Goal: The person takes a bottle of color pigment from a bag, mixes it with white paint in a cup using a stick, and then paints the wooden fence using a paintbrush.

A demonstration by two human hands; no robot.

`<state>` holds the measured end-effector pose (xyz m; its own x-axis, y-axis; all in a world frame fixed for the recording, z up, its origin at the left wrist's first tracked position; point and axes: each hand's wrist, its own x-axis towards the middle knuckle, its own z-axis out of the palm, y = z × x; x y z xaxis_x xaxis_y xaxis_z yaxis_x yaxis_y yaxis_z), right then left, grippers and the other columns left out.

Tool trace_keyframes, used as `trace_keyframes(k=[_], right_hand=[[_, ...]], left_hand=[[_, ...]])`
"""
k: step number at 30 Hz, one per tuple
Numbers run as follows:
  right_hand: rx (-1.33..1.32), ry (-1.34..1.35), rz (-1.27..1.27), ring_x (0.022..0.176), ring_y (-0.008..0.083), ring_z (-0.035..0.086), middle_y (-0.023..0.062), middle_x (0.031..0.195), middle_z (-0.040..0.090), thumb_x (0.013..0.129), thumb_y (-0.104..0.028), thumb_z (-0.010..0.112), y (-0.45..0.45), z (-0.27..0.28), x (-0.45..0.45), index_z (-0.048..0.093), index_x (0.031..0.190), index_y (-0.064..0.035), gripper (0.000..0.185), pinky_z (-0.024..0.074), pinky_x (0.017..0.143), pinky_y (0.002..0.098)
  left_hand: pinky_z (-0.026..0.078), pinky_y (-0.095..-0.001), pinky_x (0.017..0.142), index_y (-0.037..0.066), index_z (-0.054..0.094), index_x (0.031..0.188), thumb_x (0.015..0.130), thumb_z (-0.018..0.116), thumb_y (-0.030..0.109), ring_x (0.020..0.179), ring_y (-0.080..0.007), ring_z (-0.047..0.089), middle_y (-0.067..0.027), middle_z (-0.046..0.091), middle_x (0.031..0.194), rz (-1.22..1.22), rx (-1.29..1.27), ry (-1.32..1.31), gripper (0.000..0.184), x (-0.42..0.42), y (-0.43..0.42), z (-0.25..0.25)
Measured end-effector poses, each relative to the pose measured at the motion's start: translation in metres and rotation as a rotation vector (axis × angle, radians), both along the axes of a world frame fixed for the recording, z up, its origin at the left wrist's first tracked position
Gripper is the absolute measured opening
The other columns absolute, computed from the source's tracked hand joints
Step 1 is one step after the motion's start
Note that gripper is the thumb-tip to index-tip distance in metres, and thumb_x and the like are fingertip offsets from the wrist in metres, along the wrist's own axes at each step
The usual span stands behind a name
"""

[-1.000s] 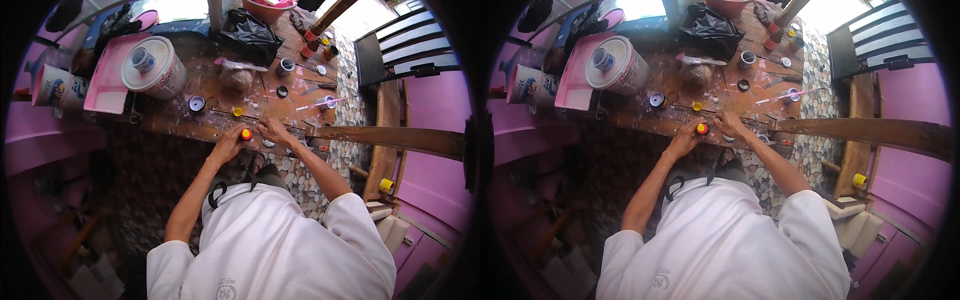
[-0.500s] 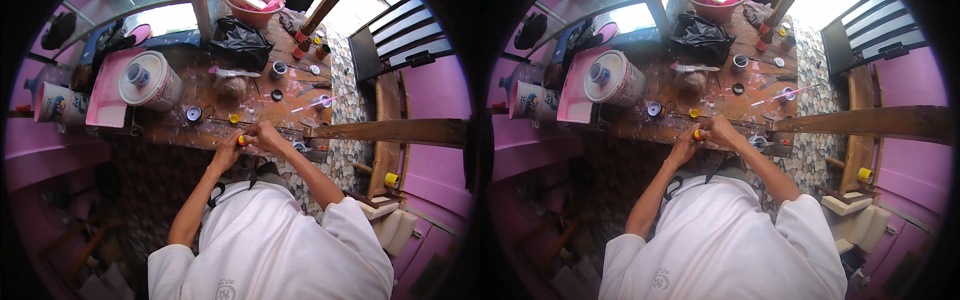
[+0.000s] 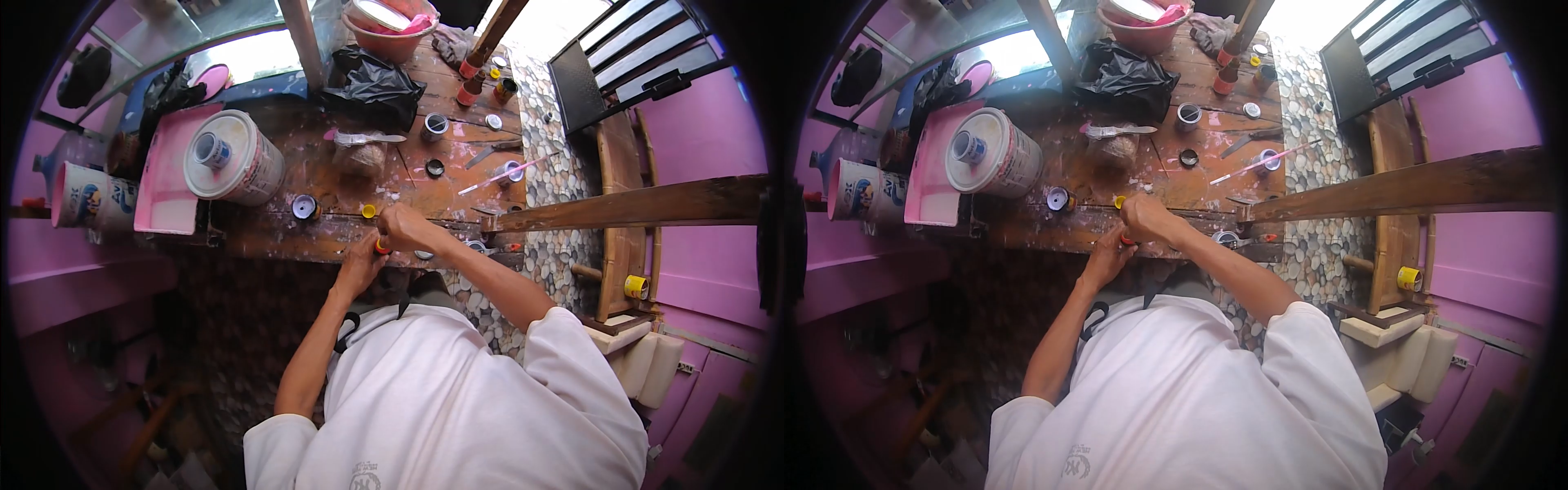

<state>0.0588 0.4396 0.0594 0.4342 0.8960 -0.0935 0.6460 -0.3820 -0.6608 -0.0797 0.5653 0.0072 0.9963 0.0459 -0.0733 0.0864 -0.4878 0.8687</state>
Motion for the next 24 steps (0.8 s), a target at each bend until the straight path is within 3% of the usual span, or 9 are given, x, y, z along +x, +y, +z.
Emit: trace_keyframes(k=[9,11,14,21,24], right_hand=[[0.019,-0.098,-0.080,0.077,0.0465,0.064,0.0277,0.073,0.063,0.066,-0.013,0.067,0.004,0.003,-0.016,0.065,0.073,0.0040,0.018,0.0525,0.070,0.0502],[-0.196,-0.067,-0.084,0.080,0.0460,0.064,0.0292,0.079,0.064,0.067,-0.012,0.065,0.008,0.013,-0.018,0.066,0.078,0.0046,0.020,0.0525,0.072,0.0503],[-0.200,-0.041,-0.090,0.082,0.0451,0.065,0.0290,0.080,0.064,0.069,-0.011,0.063,0.008,0.015,-0.016,0.066,0.078,0.0045,0.018,0.0525,0.072,0.0499],[-0.037,-0.177,-0.131,0.077,0.0446,0.064,0.0266,0.070,0.063,0.072,-0.014,0.063,-0.001,-0.008,-0.022,0.065,0.071,0.0045,0.019,0.0517,0.071,0.0501],[-0.076,-0.068,-0.062,0.071,0.0423,0.065,0.0252,0.070,0.063,0.075,-0.015,0.065,-0.020,-0.024,-0.004,0.065,0.080,0.0037,0.019,0.0510,0.063,0.0476]], left_hand=[[0.049,-0.0384,0.085,0.002,0.055,0.122,0.079,0.068,-0.005,0.101,-0.0352,0.061,-0.0185,0.062,0.110,-0.028,-0.024,-0.077,0.046,0.000,0.000,-0.004],[0.049,-0.0379,0.084,0.003,0.056,0.122,0.078,0.067,-0.007,0.099,-0.0336,0.062,-0.0179,0.062,0.108,-0.008,-0.061,-0.075,0.047,0.000,-0.001,-0.004],[0.049,-0.0380,0.083,0.002,0.055,0.122,0.078,0.067,-0.008,0.097,-0.0329,0.062,-0.0175,0.062,0.107,0.022,-0.065,-0.122,0.047,-0.002,-0.003,-0.013],[0.049,-0.0396,0.089,0.002,0.054,0.124,0.078,0.069,-0.004,0.106,-0.0356,0.061,-0.0182,0.062,0.115,-0.011,-0.068,-0.032,0.049,-0.001,-0.002,0.005],[0.048,-0.0414,0.095,0.003,0.054,0.125,0.078,0.071,-0.001,0.113,-0.0367,0.059,-0.0194,0.061,0.120,0.027,-0.021,-0.149,0.050,-0.003,-0.003,-0.004]])
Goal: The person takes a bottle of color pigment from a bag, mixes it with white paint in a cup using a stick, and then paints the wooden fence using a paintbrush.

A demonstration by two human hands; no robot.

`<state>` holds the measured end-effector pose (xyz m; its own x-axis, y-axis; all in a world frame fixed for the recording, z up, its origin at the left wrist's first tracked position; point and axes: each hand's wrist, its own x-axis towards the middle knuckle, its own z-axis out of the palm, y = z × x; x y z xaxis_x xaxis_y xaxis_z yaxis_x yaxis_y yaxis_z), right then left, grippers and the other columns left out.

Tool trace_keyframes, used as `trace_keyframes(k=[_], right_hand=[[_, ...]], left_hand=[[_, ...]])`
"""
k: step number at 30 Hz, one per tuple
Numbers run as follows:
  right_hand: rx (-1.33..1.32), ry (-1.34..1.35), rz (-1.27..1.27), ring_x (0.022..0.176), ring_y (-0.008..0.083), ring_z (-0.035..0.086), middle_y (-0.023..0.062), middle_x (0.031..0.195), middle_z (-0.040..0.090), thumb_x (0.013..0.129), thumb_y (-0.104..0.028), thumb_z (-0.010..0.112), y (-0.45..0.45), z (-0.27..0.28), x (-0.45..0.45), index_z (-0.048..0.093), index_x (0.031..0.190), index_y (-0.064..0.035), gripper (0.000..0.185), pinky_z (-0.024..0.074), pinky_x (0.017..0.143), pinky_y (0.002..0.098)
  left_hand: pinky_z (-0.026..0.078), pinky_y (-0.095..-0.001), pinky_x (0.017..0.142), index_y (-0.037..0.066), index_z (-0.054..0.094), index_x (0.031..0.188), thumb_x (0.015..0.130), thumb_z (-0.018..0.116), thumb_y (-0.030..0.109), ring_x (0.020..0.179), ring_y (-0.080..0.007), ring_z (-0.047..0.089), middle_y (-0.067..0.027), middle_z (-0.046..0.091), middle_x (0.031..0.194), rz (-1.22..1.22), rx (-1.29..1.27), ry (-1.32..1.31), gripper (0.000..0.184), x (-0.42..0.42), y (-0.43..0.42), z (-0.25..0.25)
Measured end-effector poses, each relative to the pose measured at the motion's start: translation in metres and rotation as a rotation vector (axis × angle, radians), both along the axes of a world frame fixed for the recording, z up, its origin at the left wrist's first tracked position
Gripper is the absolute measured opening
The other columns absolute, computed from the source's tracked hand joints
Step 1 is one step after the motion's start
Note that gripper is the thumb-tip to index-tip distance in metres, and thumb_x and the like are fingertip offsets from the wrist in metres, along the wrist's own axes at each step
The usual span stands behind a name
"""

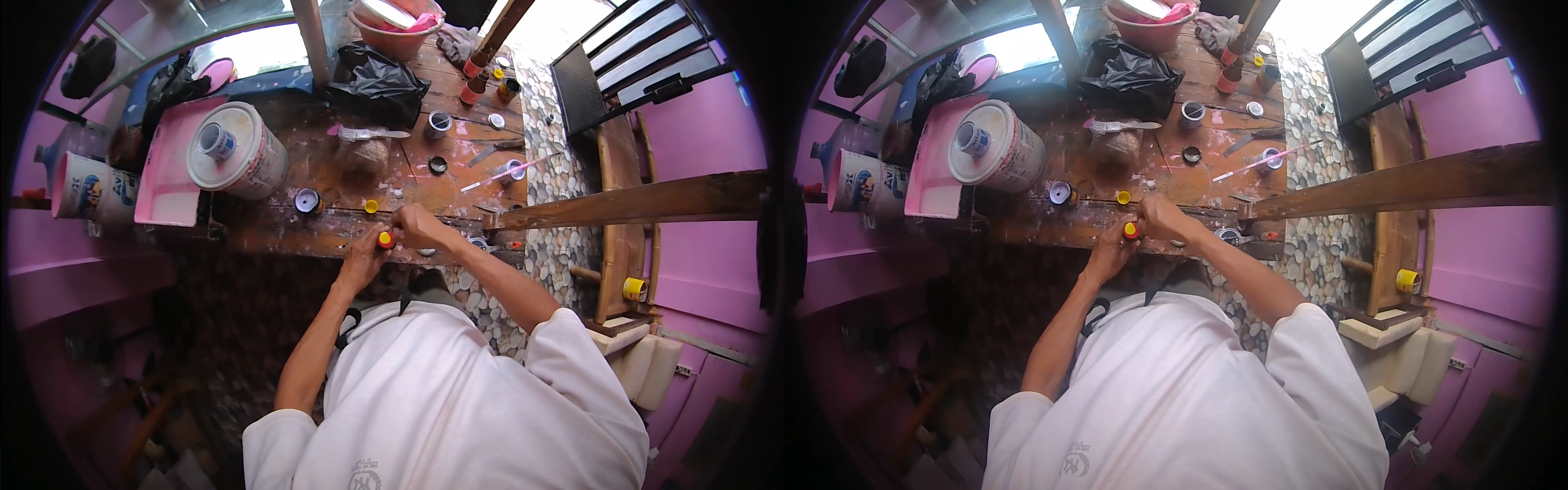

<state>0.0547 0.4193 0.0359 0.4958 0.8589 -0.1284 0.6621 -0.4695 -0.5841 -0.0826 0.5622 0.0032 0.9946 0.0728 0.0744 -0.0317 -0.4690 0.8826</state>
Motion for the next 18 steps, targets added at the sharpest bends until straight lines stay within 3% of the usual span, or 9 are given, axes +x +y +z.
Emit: trace_keyframes(k=[2,3,6,7,10,11,15,18], right_hand=[[0.032,0.234,-0.082,0.071,0.0342,0.069,0.0203,0.068,0.065,0.082,-0.021,0.067,-0.010,-0.007,0.005,0.067,0.086,0.0019,0.023,0.0511,0.062,0.0436],[-0.032,0.452,-0.198,0.074,0.0276,0.071,0.0177,0.076,0.068,0.084,-0.032,0.072,-0.013,-0.009,0.002,0.067,0.096,0.0024,0.037,0.0528,0.064,0.0399],[0.105,0.395,-0.247,0.076,0.0239,0.070,0.0171,0.087,0.070,0.082,-0.040,0.075,-0.022,0.003,-0.034,0.066,0.104,0.0030,0.049,0.0544,0.066,0.0383],[0.136,0.391,-0.244,0.079,0.0222,0.070,0.0176,0.096,0.070,0.078,-0.034,0.081,-0.021,0.009,-0.045,0.064,0.111,0.0041,0.054,0.0559,0.069,0.0350],[0.260,0.384,-0.392,0.080,0.0195,0.069,0.0182,0.098,0.069,0.075,-0.024,0.084,-0.020,-0.001,-0.064,0.064,0.115,0.0029,0.053,0.0560,0.069,0.0310],[0.275,0.405,-0.409,0.082,0.0277,0.067,0.0188,0.102,0.066,0.074,-0.023,0.083,-0.022,-0.008,-0.065,0.065,0.115,-0.0010,0.050,0.0543,0.073,0.0361],[0.358,0.443,-0.377,0.090,0.0255,0.066,0.0164,0.105,0.064,0.077,-0.021,0.081,-0.030,-0.024,-0.053,0.066,0.117,-0.0054,0.046,0.0530,0.077,0.0342],[0.256,0.546,-0.322,0.096,0.0240,0.063,0.0129,0.112,0.061,0.081,-0.020,0.077,-0.035,-0.015,-0.041,0.065,0.121,-0.0082,0.044,0.0511,0.082,0.0330]], left_hand=[[0.047,-0.0424,0.100,0.004,0.054,0.123,0.078,0.071,0.001,0.118,-0.0366,0.057,-0.0201,0.060,0.122,0.000,0.068,0.024,0.048,0.001,0.002,0.001],[0.047,-0.0424,0.100,0.004,0.054,0.123,0.078,0.071,0.001,0.118,-0.0366,0.057,-0.0201,0.060,0.122,0.004,0.067,0.026,0.048,0.000,0.001,-0.004],[0.048,-0.0431,0.096,0.004,0.055,0.122,0.077,0.075,0.006,0.113,-0.0374,0.059,-0.0192,0.061,0.119,0.113,0.127,-0.079,0.049,-0.003,-0.005,-0.021],[0.049,-0.0436,0.094,0.004,0.056,0.121,0.074,0.078,0.009,0.110,-0.0372,0.060,-0.0183,0.062,0.116,0.112,0.130,-0.024,0.051,-0.003,-0.006,-0.021],[0.050,-0.0443,0.089,0.006,0.056,0.120,0.071,0.082,0.015,0.105,-0.0366,0.061,-0.0167,0.063,0.112,0.126,0.182,0.019,0.056,-0.005,-0.010,-0.025],[0.050,-0.0446,0.087,0.007,0.056,0.119,0.069,0.083,0.018,0.102,-0.0361,0.062,-0.0160,0.063,0.110,0.144,0.232,0.000,0.058,-0.006,-0.011,-0.027],[0.048,-0.0469,0.088,0.009,0.054,0.124,0.069,0.079,0.021,0.105,-0.0371,0.060,-0.0138,0.062,0.111,0.066,0.209,-0.070,0.062,0.001,-0.010,-0.019],[0.048,-0.0464,0.088,0.009,0.053,0.127,0.070,0.080,0.027,0.106,-0.0360,0.060,-0.0144,0.061,0.113,-0.033,0.083,-0.003,0.066,0.006,-0.007,-0.027]])
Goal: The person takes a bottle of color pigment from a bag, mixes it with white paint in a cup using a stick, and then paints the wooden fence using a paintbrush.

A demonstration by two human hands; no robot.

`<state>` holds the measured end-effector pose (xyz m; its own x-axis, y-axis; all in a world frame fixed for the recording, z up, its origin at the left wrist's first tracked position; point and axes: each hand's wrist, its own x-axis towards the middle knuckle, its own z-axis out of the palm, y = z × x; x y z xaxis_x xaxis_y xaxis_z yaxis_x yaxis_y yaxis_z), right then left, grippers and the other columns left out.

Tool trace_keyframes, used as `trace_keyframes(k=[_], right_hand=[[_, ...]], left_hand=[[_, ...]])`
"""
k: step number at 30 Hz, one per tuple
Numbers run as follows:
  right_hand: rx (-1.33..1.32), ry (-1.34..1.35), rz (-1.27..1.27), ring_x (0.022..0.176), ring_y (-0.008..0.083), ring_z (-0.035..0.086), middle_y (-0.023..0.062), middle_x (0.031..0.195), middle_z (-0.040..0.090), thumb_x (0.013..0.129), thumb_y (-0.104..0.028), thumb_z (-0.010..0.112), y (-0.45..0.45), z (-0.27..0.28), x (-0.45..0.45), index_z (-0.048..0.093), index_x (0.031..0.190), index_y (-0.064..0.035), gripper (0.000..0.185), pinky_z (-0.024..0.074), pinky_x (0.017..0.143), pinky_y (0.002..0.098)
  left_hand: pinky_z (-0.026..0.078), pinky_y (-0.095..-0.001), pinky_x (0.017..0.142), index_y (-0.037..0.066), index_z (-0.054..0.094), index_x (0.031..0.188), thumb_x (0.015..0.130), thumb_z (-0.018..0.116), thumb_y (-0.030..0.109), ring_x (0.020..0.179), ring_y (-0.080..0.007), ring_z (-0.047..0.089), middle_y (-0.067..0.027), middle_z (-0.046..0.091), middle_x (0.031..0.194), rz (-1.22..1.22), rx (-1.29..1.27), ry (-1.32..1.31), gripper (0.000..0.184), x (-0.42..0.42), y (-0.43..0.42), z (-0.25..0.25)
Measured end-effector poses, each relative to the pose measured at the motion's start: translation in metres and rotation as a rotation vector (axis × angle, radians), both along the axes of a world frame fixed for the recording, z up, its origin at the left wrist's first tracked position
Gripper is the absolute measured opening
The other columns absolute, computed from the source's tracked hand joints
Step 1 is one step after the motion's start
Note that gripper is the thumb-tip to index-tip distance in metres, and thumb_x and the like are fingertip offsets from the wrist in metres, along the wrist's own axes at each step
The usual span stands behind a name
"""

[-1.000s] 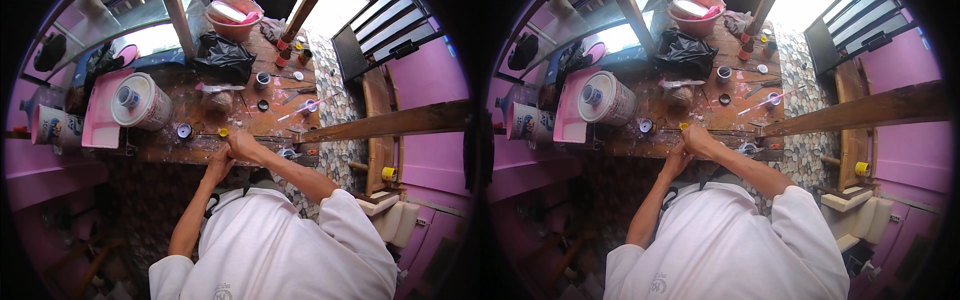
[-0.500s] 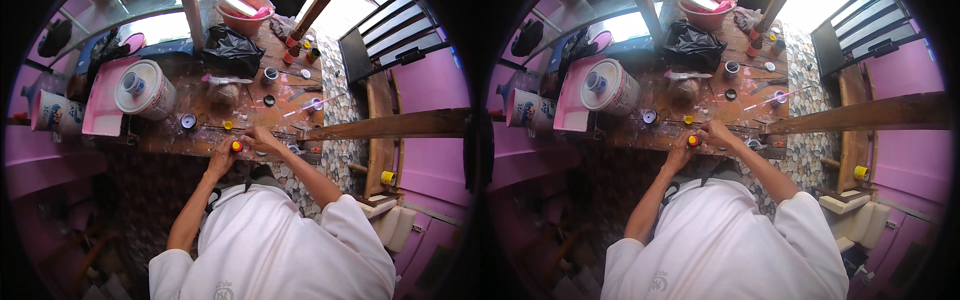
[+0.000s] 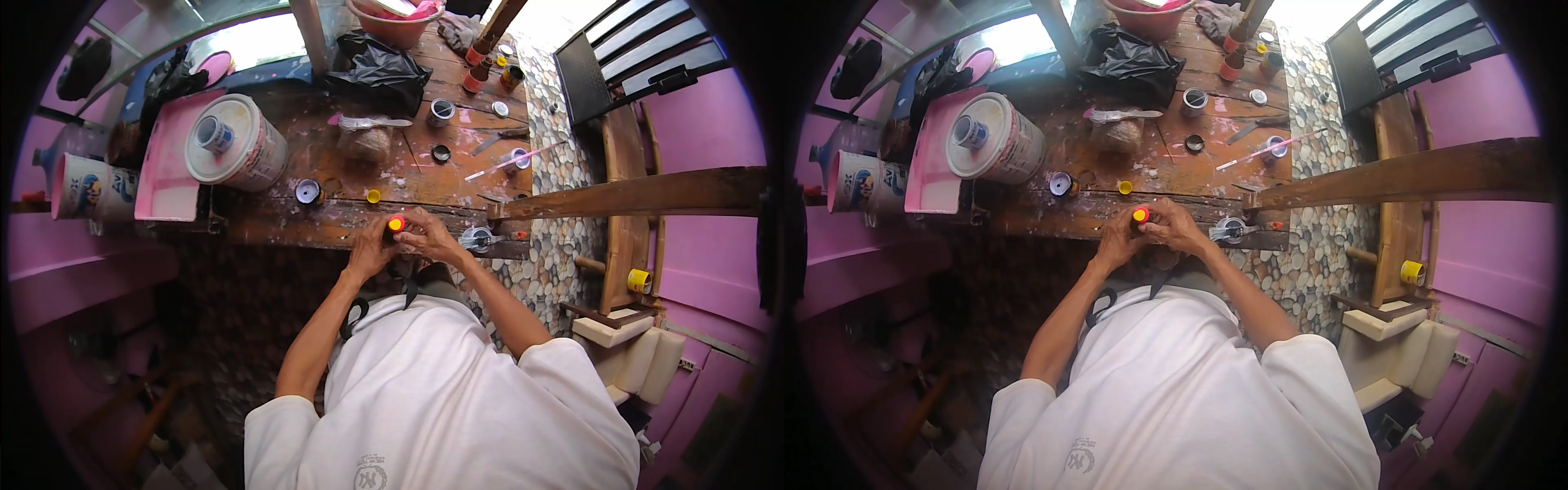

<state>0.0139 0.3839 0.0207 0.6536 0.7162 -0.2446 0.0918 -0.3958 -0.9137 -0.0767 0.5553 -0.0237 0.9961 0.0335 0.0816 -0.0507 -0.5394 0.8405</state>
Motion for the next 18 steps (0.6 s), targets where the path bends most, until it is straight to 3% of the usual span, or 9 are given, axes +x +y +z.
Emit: trace_keyframes(k=[2,3,6,7,8,10,15,17,18], right_hand=[[0.117,0.131,-0.082,0.101,0.0220,0.061,0.0109,0.119,0.058,0.085,-0.021,0.073,-0.002,-0.006,0.004,0.063,0.125,-0.0079,0.043,0.0500,0.086,0.0331],[0.132,0.321,-0.091,0.107,0.0206,0.059,0.0130,0.124,0.057,0.087,-0.021,0.071,-0.004,0.001,0.008,0.056,0.134,-0.0080,0.051,0.0491,0.091,0.0332],[0.243,0.427,-0.029,0.112,0.0196,0.057,0.0142,0.125,0.056,0.084,-0.020,0.071,-0.012,0.009,0.007,0.049,0.141,-0.0081,0.062,0.0485,0.093,0.0326],[0.237,0.343,-0.012,0.105,0.0169,0.058,0.0122,0.121,0.056,0.079,-0.016,0.074,-0.009,0.004,0.003,0.040,0.146,-0.0102,0.076,0.0493,0.090,0.0303],[0.241,0.344,-0.013,0.105,0.0169,0.058,0.0122,0.121,0.056,0.079,-0.016,0.074,-0.009,0.000,-0.003,0.040,0.146,-0.0102,0.076,0.0493,0.090,0.0303],[0.293,0.557,-0.060,0.097,0.0134,0.058,0.0091,0.115,0.057,0.074,-0.011,0.077,-0.001,0.011,-0.017,0.037,0.146,-0.0101,0.083,0.0501,0.086,0.0290],[0.146,0.244,-0.138,0.092,0.0129,0.058,0.0086,0.109,0.059,0.070,-0.010,0.082,0.012,0.037,-0.020,0.043,0.140,-0.0094,0.080,0.0502,0.083,0.0293],[0.134,0.063,-0.199,0.092,0.0170,0.062,0.0103,0.107,0.063,0.069,-0.014,0.084,0.011,0.041,-0.020,0.048,0.133,-0.0083,0.073,0.0513,0.082,0.0314],[0.139,0.061,-0.204,0.092,0.0170,0.062,0.0103,0.107,0.063,0.069,-0.014,0.084,0.011,0.039,-0.020,0.048,0.133,-0.0083,0.073,0.0513,0.082,0.0314]], left_hand=[[0.049,-0.0466,0.085,0.008,0.056,0.123,0.070,0.082,0.035,0.102,-0.0362,0.062,-0.0164,0.063,0.110,0.072,0.131,0.068,0.065,0.003,-0.002,0.010],[0.049,-0.0466,0.085,0.008,0.056,0.123,0.070,0.082,0.035,0.102,-0.0362,0.062,-0.0164,0.063,0.110,0.070,0.135,0.065,0.065,0.005,-0.004,0.019],[0.051,-0.0464,0.079,0.006,0.060,0.115,0.073,0.080,0.043,0.093,-0.0367,0.065,-0.0177,0.065,0.101,0.179,0.077,0.112,0.060,0.008,-0.007,0.051],[0.051,-0.0459,0.076,0.005,0.061,0.111,0.073,0.079,0.047,0.090,-0.0368,0.066,-0.0176,0.066,0.097,0.197,0.059,0.132,0.059,0.009,-0.006,0.060],[0.052,-0.0454,0.074,0.004,0.063,0.107,0.074,0.078,0.050,0.086,-0.0368,0.066,-0.0174,0.066,0.093,0.216,0.041,0.152,0.059,0.011,-0.006,0.068],[0.052,-0.0452,0.074,0.004,0.063,0.107,0.074,0.078,0.051,0.087,-0.0369,0.066,-0.0176,0.066,0.093,0.228,0.044,0.183,0.060,0.012,-0.006,0.078],[0.052,-0.0442,0.072,0.003,0.063,0.109,0.073,0.079,0.052,0.087,-0.0353,0.066,-0.0172,0.066,0.095,0.239,0.107,0.255,0.063,0.013,-0.011,0.113],[0.055,-0.0372,0.066,0.001,0.064,0.112,0.077,0.081,0.036,0.085,-0.0259,0.070,-0.0167,0.067,0.099,0.302,0.112,-0.036,0.052,0.011,-0.012,0.122],[0.055,-0.0372,0.066,0.001,0.064,0.112,0.077,0.081,0.036,0.085,-0.0259,0.070,-0.0167,0.067,0.099,0.297,0.115,-0.040,0.052,0.012,-0.013,0.125]])
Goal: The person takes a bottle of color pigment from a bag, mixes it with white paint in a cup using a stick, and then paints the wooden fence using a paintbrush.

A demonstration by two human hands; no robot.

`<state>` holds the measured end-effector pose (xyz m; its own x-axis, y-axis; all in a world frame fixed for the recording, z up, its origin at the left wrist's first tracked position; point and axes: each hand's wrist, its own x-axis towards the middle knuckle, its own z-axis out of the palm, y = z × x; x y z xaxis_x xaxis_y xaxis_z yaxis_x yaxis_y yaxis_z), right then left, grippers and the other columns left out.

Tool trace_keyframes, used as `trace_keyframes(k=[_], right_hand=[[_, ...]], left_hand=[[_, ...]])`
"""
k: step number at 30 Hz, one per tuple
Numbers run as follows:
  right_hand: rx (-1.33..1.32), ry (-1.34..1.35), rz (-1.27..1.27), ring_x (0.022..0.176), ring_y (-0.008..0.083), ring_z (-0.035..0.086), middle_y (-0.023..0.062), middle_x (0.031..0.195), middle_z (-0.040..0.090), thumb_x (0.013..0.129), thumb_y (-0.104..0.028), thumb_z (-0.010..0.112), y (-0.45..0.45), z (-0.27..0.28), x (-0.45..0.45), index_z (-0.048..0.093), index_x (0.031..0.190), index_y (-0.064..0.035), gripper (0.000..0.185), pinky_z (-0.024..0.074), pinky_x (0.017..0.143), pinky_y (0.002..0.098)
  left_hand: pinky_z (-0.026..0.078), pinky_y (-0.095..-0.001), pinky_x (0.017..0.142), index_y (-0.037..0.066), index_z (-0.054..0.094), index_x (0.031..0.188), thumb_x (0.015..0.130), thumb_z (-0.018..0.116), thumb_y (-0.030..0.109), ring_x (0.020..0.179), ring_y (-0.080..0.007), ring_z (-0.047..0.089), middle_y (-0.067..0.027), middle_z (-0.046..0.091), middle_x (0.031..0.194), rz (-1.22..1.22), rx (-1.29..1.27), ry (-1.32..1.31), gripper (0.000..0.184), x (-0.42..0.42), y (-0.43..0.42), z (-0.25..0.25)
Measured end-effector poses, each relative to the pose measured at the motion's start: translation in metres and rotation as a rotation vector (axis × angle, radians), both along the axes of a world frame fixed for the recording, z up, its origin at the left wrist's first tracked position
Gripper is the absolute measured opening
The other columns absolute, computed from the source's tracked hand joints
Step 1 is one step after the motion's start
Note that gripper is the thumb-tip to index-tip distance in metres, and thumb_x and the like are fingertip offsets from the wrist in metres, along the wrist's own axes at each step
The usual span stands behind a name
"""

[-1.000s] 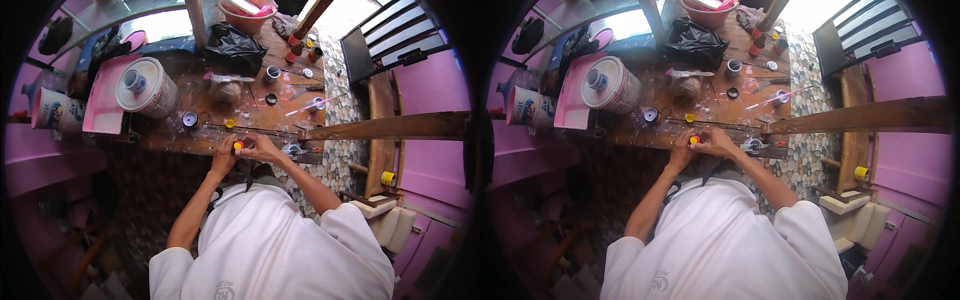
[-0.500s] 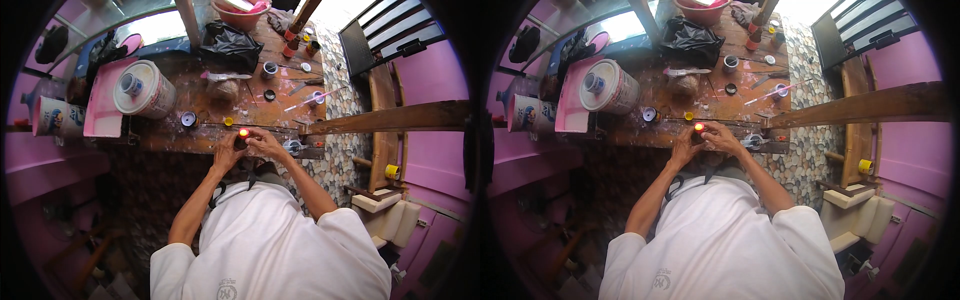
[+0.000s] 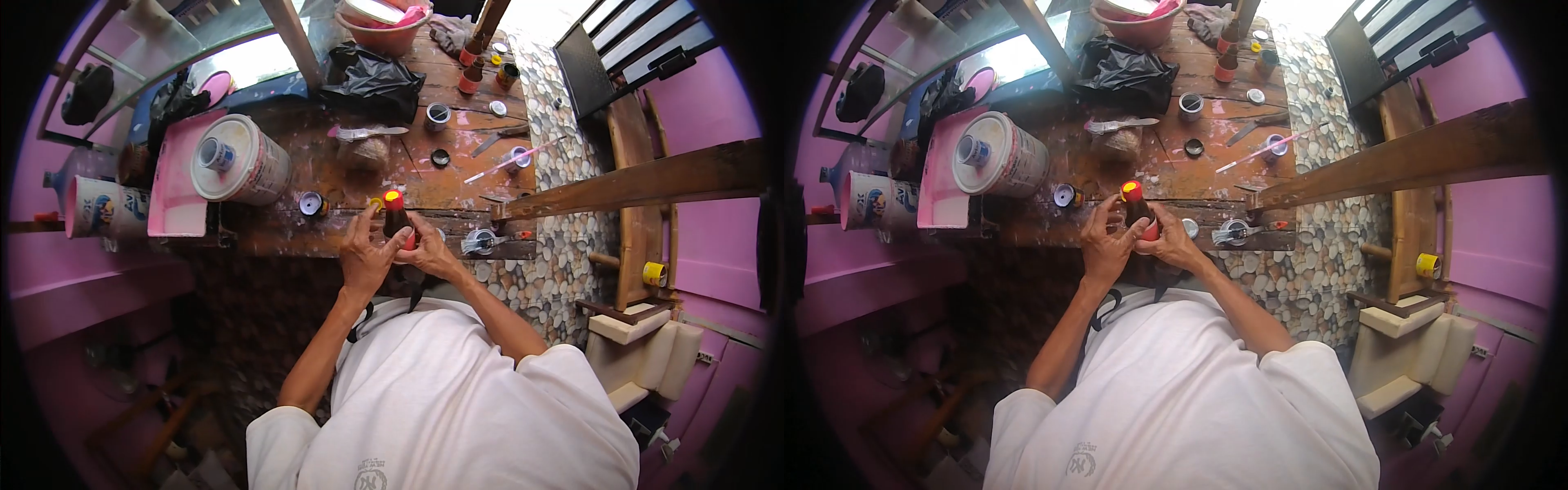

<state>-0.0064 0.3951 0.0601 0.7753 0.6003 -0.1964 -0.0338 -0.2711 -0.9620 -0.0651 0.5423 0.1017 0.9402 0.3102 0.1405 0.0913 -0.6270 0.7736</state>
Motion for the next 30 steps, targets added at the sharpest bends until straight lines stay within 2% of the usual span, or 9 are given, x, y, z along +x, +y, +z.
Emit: trace_keyframes(k=[2,3,6,8,11,15,21,26,30], right_hand=[[0.143,-0.118,-0.071,0.093,0.0224,0.065,0.0129,0.105,0.066,0.067,-0.019,0.085,0.003,-0.007,-0.001,0.052,0.127,-0.0063,0.069,0.0522,0.083,0.0351],[0.147,-0.120,-0.073,0.093,0.0224,0.065,0.0129,0.105,0.066,0.067,-0.019,0.085,0.004,-0.008,-0.001,0.052,0.127,-0.0063,0.069,0.0522,0.083,0.0351],[0.061,-0.156,-0.107,0.096,0.0272,0.068,0.0152,0.102,0.067,0.066,-0.020,0.084,0.008,-0.014,-0.002,0.052,0.126,-0.0057,0.069,0.0523,0.086,0.0375],[-0.016,-0.268,-0.122,0.098,0.0345,0.067,0.0188,0.102,0.066,0.066,-0.018,0.082,0.011,-0.024,-0.003,0.051,0.124,-0.0052,0.067,0.0524,0.086,0.0410],[-0.076,-0.330,-0.129,0.096,0.0403,0.065,0.0210,0.102,0.065,0.067,-0.018,0.080,0.018,-0.038,-0.003,0.048,0.124,-0.0060,0.066,0.0524,0.083,0.0443],[-0.094,-0.341,-0.120,0.094,0.0427,0.064,0.0223,0.103,0.065,0.068,-0.020,0.080,0.026,-0.068,-0.002,0.046,0.124,-0.0068,0.067,0.0519,0.081,0.0470],[-0.152,-0.353,-0.109,0.096,0.0410,0.063,0.0222,0.105,0.064,0.070,-0.022,0.080,0.031,-0.089,-0.003,0.047,0.124,-0.0071,0.065,0.0527,0.079,0.0476],[-0.082,-0.499,-0.060,0.096,0.0412,0.063,0.0206,0.111,0.061,0.073,-0.019,0.080,0.023,-0.114,-0.009,0.043,0.130,-0.0071,0.069,0.0534,0.079,0.0478],[0.004,-0.590,-0.082,0.099,0.0413,0.062,0.0198,0.116,0.059,0.071,-0.016,0.081,0.017,-0.128,-0.016,0.040,0.133,-0.0077,0.074,0.0535,0.082,0.0465]], left_hand=[[0.056,-0.0343,0.067,0.001,0.063,0.117,0.081,0.079,0.023,0.086,-0.0234,0.069,-0.0154,0.065,0.103,0.101,-0.142,-0.214,0.045,0.002,-0.002,0.005],[0.056,-0.0343,0.067,0.001,0.063,0.117,0.081,0.079,0.023,0.086,-0.0234,0.069,-0.0154,0.065,0.103,0.098,-0.138,-0.215,0.045,0.003,-0.002,0.006],[0.057,-0.0331,0.071,0.003,0.066,0.113,0.085,0.073,0.010,0.086,-0.0215,0.069,-0.0125,0.066,0.104,0.054,-0.083,-0.218,0.030,0.007,0.000,0.004],[0.057,-0.0336,0.071,0.004,0.067,0.111,0.085,0.073,0.009,0.085,-0.0220,0.069,-0.0126,0.066,0.103,0.046,-0.038,-0.253,0.027,0.011,0.002,-0.006],[0.055,-0.0348,0.072,0.004,0.068,0.108,0.084,0.072,0.007,0.085,-0.0240,0.068,-0.0130,0.066,0.103,0.042,0.045,-0.273,0.024,0.008,0.004,-0.018],[0.054,-0.0367,0.077,0.004,0.067,0.101,0.083,0.072,0.006,0.089,-0.0286,0.066,-0.0140,0.066,0.101,0.045,0.185,-0.290,0.019,0.003,0.009,-0.035],[0.053,-0.0395,0.078,0.004,0.067,0.100,0.082,0.072,0.006,0.091,-0.0309,0.065,-0.0137,0.066,0.099,0.060,0.210,-0.288,0.018,-0.004,0.004,-0.057],[0.053,-0.0387,0.078,0.003,0.066,0.102,0.081,0.073,0.007,0.092,-0.0305,0.066,-0.0139,0.066,0.099,0.040,0.178,-0.237,0.023,-0.019,-0.001,-0.074],[0.054,-0.0371,0.079,0.004,0.065,0.108,0.080,0.075,0.006,0.092,-0.0275,0.067,-0.0140,0.066,0.099,0.064,0.112,-0.188,0.029,-0.024,-0.003,-0.070]])
